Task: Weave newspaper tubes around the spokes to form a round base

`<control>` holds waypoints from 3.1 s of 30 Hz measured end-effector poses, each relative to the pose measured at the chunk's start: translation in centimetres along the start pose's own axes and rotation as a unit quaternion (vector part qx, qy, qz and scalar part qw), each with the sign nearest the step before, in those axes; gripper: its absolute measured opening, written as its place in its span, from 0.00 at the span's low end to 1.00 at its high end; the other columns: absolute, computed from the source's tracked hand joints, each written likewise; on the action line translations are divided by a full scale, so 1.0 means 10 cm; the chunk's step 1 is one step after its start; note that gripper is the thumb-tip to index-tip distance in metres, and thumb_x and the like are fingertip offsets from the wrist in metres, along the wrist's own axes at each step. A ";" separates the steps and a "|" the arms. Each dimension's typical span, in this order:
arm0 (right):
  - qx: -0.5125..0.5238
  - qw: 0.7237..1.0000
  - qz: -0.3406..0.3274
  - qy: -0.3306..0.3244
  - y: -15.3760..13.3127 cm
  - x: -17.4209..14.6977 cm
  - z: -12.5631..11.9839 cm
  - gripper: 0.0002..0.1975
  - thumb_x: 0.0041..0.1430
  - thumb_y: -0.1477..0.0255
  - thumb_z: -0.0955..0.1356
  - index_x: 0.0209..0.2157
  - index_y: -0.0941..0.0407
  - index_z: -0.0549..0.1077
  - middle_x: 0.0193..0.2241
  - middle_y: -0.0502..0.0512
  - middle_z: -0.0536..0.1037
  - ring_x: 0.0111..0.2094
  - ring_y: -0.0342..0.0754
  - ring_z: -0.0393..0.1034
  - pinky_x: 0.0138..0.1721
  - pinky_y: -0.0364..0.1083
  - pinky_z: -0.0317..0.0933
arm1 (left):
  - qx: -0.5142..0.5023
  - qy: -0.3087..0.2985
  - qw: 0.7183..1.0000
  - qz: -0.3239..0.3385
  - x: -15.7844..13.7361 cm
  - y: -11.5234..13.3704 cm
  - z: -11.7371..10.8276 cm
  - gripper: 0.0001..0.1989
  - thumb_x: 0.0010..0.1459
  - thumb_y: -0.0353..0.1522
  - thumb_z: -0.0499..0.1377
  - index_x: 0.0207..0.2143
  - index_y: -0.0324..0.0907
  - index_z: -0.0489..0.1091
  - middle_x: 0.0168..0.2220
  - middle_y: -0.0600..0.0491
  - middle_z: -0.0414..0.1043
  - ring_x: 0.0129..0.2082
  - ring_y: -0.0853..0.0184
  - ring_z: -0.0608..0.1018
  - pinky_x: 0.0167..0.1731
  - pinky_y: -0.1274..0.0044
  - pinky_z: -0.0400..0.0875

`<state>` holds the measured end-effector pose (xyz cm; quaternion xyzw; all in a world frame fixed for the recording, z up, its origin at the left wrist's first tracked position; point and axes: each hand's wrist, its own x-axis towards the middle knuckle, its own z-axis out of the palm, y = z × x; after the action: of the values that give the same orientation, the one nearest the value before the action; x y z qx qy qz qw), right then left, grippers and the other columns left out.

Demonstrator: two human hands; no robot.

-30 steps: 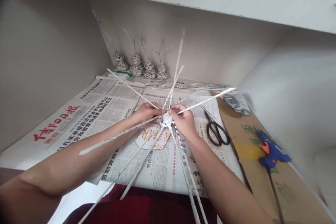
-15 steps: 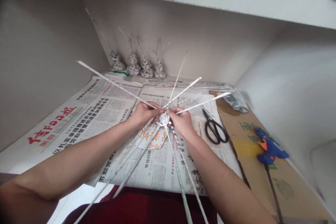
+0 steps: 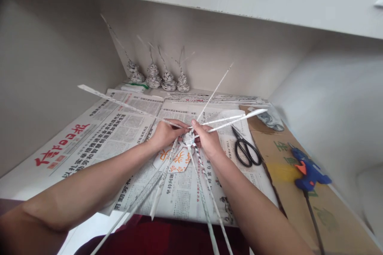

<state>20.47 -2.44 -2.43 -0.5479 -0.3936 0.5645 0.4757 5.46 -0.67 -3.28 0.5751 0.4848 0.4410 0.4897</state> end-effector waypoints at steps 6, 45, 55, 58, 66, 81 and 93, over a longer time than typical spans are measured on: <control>0.017 0.999 -0.050 -0.004 0.06 0.02 -0.01 0.11 0.42 0.65 0.74 0.25 0.57 0.73 0.17 0.50 0.74 0.17 0.46 0.67 0.16 0.43 0.60 | -0.067 -0.004 0.997 -0.031 0.05 -0.04 0.00 0.10 0.42 0.31 0.67 0.30 0.37 0.77 0.25 0.52 0.75 0.20 0.69 0.75 0.21 0.79 0.71; -0.029 0.994 -0.105 -0.002 0.07 0.04 -0.01 0.15 0.41 0.61 0.74 0.28 0.56 0.74 0.21 0.50 0.76 0.20 0.45 0.67 0.22 0.44 0.60 | -0.188 0.001 0.979 -0.078 0.08 -0.01 0.03 0.11 0.41 0.33 0.67 0.28 0.38 0.72 0.24 0.56 0.70 0.22 0.74 0.71 0.21 0.82 0.70; 0.035 0.993 -0.109 0.032 0.03 -0.01 0.05 0.15 0.40 0.63 0.75 0.28 0.57 0.72 0.21 0.48 0.74 0.20 0.43 0.66 0.20 0.42 0.60 | -0.221 -0.001 0.968 -0.116 0.04 0.09 0.02 0.12 0.38 0.29 0.70 0.26 0.34 0.73 0.23 0.55 0.72 0.24 0.72 0.73 0.23 0.81 0.72; 0.026 0.992 -0.110 0.054 0.07 0.00 0.06 0.14 0.42 0.64 0.74 0.26 0.56 0.70 0.18 0.47 0.71 0.18 0.41 0.63 0.17 0.41 0.58 | -0.235 0.004 0.965 -0.118 0.03 0.07 0.02 0.11 0.37 0.29 0.70 0.26 0.34 0.74 0.23 0.54 0.73 0.25 0.71 0.74 0.24 0.80 0.72; -0.049 0.985 -0.163 0.023 0.12 0.01 0.02 0.14 0.45 0.61 0.73 0.29 0.56 0.72 0.21 0.48 0.73 0.19 0.43 0.65 0.19 0.42 0.60 | -0.226 0.031 0.969 -0.095 0.06 -0.01 0.03 0.10 0.39 0.30 0.69 0.26 0.35 0.73 0.23 0.54 0.72 0.24 0.72 0.73 0.24 0.80 0.72; -0.097 0.983 -0.155 0.018 -0.06 0.28 -0.41 0.12 0.41 0.64 0.74 0.24 0.59 0.73 0.18 0.50 0.74 0.18 0.43 0.65 0.21 0.43 0.58 | -0.260 -0.149 0.943 -0.143 -0.01 0.09 -0.01 0.16 0.52 0.25 0.62 0.45 0.37 0.71 0.40 0.44 0.76 0.30 0.67 0.80 0.25 0.80 0.75; -0.238 0.954 -0.176 -0.048 -0.13 0.17 -0.43 0.12 0.45 0.64 0.72 0.27 0.58 0.74 0.23 0.52 0.75 0.24 0.45 0.68 0.27 0.44 0.61 | -0.244 -0.088 0.952 -0.164 -0.01 0.00 0.06 0.06 0.54 0.25 0.61 0.36 0.35 0.73 0.28 0.50 0.75 0.22 0.74 0.76 0.18 0.86 0.69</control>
<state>24.92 -0.82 -2.02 -0.5396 -0.6286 0.3877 0.4041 5.98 -0.88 -3.36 0.3874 0.4047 0.4069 0.7215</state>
